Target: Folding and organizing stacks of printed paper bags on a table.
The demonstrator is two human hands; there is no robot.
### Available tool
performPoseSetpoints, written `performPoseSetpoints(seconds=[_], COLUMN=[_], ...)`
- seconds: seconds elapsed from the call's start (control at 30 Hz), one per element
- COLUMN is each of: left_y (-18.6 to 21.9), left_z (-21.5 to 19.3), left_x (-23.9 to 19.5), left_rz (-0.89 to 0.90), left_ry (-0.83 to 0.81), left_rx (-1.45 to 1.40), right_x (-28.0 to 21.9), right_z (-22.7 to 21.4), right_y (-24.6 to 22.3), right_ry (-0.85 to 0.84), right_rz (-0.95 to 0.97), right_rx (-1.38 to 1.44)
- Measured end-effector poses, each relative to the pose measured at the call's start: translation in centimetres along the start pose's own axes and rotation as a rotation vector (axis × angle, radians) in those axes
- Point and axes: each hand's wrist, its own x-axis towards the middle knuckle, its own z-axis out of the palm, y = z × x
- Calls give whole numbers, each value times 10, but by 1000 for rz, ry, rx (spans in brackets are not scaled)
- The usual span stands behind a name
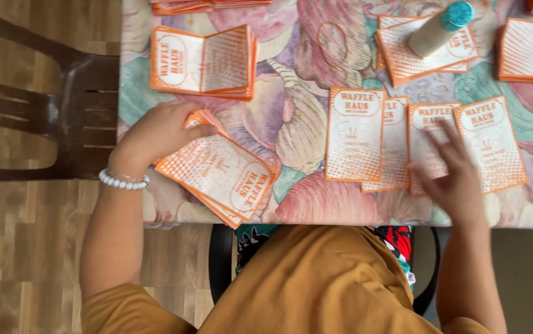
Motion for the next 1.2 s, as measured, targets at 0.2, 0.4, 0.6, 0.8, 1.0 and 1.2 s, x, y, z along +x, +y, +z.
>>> performPoseSetpoints(seconds=[0.2,0.4,0.6,0.8,1.0,1.2], left_y=[17,28,34,40,28,49], left_z=[8,21,44,63,74,59], left_x=[-17,-38,-61,-74,-64,-88], left_rz=[-12,36,154,117,191,194], left_ry=[224,417,586,731,841,1027], left_rx=[213,238,267,259,302,171], right_x=[-28,-35,-39,-30,-19,20], right_z=[-15,-4,-13,-33,-44,-9], right_y=[49,66,72,49,25,-67], right_ry=[44,51,42,126,222,185], right_rz=[88,189,208,295,140,-65], right_rx=[-336,-339,-155,-2,-83,208])
